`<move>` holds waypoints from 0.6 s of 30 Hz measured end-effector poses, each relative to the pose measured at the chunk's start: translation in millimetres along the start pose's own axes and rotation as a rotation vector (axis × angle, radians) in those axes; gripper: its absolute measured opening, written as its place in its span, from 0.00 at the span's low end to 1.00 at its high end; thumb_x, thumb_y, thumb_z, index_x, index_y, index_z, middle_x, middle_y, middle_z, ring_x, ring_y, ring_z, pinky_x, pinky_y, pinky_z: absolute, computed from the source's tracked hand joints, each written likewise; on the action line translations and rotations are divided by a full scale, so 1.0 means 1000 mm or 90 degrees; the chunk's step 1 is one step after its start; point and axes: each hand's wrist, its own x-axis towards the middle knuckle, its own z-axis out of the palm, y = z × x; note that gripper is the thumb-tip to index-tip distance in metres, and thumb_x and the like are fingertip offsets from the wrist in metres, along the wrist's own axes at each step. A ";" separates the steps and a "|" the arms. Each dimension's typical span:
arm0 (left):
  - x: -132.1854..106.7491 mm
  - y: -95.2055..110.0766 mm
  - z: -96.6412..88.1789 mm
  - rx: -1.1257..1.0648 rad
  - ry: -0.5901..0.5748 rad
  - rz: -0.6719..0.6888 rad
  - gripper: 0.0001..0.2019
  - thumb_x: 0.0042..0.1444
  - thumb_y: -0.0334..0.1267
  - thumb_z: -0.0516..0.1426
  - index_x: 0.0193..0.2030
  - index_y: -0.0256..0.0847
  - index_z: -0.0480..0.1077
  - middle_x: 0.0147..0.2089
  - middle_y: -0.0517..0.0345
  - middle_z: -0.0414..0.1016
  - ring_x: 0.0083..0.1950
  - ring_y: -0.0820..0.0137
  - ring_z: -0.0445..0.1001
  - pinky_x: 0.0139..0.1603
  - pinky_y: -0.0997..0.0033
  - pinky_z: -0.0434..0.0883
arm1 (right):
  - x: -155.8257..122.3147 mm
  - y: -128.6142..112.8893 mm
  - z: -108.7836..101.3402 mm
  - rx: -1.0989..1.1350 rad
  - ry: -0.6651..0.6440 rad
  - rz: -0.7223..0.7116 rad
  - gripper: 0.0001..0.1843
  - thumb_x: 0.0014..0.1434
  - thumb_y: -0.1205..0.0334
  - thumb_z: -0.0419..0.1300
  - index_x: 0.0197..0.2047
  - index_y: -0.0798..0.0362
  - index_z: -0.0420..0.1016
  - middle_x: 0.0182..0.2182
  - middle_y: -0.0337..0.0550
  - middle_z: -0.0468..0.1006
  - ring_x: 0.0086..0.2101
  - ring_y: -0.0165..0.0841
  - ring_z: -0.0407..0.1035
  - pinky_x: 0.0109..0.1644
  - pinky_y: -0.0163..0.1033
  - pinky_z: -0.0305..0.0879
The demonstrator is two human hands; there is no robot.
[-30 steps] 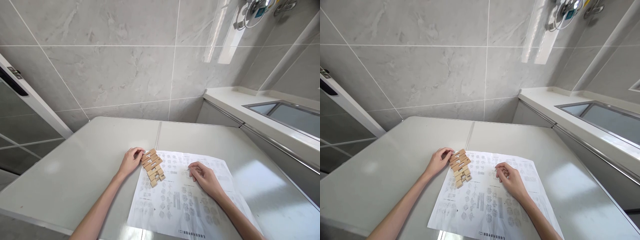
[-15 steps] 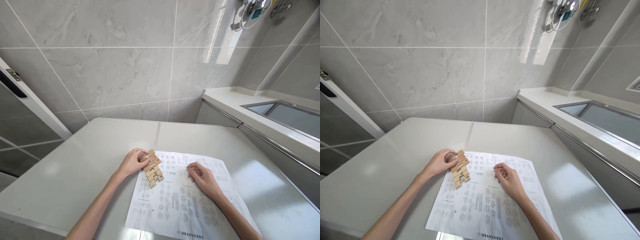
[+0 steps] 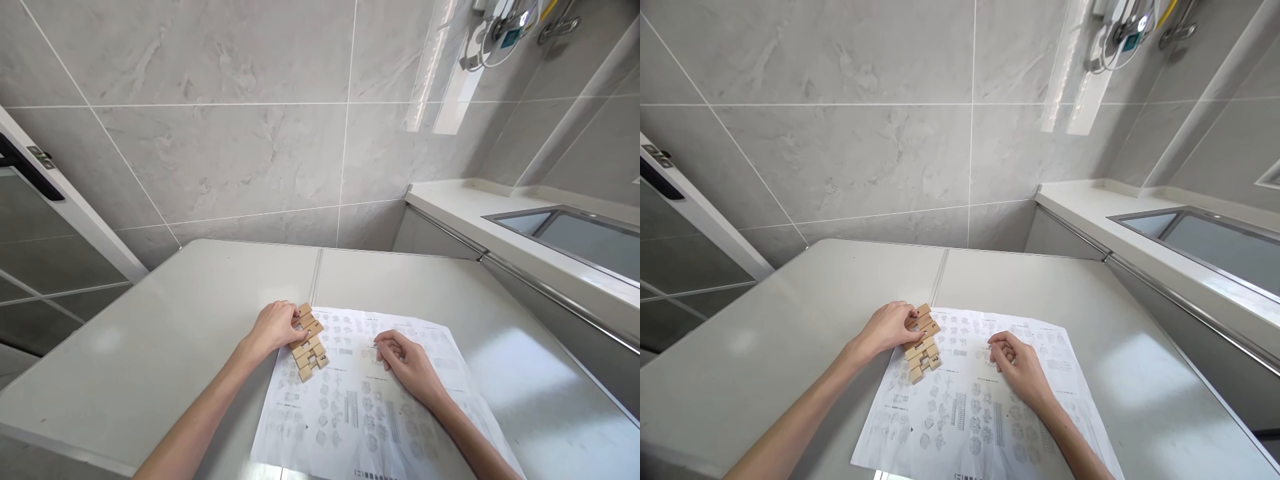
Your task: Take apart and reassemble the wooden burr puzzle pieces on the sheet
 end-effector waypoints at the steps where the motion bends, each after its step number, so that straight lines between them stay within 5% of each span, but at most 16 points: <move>1: 0.002 -0.001 0.001 0.000 -0.005 0.002 0.14 0.74 0.43 0.61 0.61 0.44 0.75 0.64 0.48 0.76 0.57 0.59 0.80 0.58 0.53 0.80 | 0.000 0.000 0.000 0.000 0.000 -0.001 0.16 0.69 0.44 0.59 0.43 0.48 0.78 0.29 0.42 0.82 0.26 0.38 0.74 0.34 0.43 0.71; 18: 0.034 0.031 0.017 -0.008 -0.033 0.036 0.14 0.73 0.43 0.61 0.61 0.44 0.75 0.64 0.48 0.77 0.57 0.58 0.80 0.57 0.53 0.81 | 0.002 0.001 0.001 -0.010 0.004 -0.010 0.17 0.70 0.44 0.59 0.42 0.48 0.78 0.28 0.41 0.82 0.26 0.37 0.74 0.33 0.41 0.70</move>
